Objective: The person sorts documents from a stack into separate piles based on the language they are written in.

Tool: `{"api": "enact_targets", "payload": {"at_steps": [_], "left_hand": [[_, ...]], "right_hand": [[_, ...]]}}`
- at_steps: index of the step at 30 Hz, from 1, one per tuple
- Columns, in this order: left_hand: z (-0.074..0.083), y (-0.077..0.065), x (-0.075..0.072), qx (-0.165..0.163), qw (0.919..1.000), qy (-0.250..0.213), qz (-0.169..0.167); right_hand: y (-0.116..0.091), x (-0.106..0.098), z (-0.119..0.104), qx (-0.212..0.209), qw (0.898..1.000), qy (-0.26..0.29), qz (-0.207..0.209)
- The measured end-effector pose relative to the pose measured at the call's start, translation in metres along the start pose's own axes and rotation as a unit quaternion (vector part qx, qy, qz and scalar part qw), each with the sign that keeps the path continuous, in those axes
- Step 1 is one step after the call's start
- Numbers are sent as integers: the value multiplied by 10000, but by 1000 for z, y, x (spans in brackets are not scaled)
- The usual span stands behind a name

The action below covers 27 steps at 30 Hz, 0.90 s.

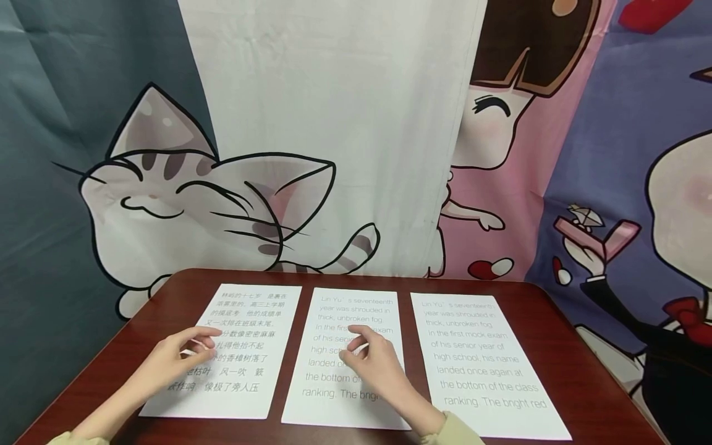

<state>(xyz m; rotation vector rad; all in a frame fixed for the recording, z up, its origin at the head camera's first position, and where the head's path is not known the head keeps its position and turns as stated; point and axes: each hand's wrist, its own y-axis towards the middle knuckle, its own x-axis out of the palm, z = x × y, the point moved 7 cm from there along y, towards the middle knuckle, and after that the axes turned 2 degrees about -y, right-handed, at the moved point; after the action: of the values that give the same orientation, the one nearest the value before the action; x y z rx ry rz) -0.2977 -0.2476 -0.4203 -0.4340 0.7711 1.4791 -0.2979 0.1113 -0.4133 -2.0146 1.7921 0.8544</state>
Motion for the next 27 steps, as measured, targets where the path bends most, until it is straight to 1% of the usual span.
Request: {"api": "enact_targets", "payload": {"at_steps": [2,5,8,11,15,18,20,27], "left_hand": [[4,2,4,117,9999,-81,-11],[9,3,11,206,9995,-255,-16],[15,4,17,338,9986,-407,-39],[20,4,25,349,9978,-546,-150],[24,4,36,181,9968,-676,-386],[28,3,42,191,9958,-724,-520],[31,3,46,281,9951,-751,-582],[41,6,59,385,9923,-927,-728]], "right_hand": [[-2,-5,5,112,9999,13,104],[-7,-12,13,301,9993,-1,206],[-11,-18,20,428,9988,-16,216],[-15,-24,26,554,9983,-4,150],[-19,-30,33,704,9975,-34,110],[-22,-35,37,733,9971,-92,163],[-24,-38,38,714,9972,-152,190],[-28,-47,43,650,9968,-423,217]]}}
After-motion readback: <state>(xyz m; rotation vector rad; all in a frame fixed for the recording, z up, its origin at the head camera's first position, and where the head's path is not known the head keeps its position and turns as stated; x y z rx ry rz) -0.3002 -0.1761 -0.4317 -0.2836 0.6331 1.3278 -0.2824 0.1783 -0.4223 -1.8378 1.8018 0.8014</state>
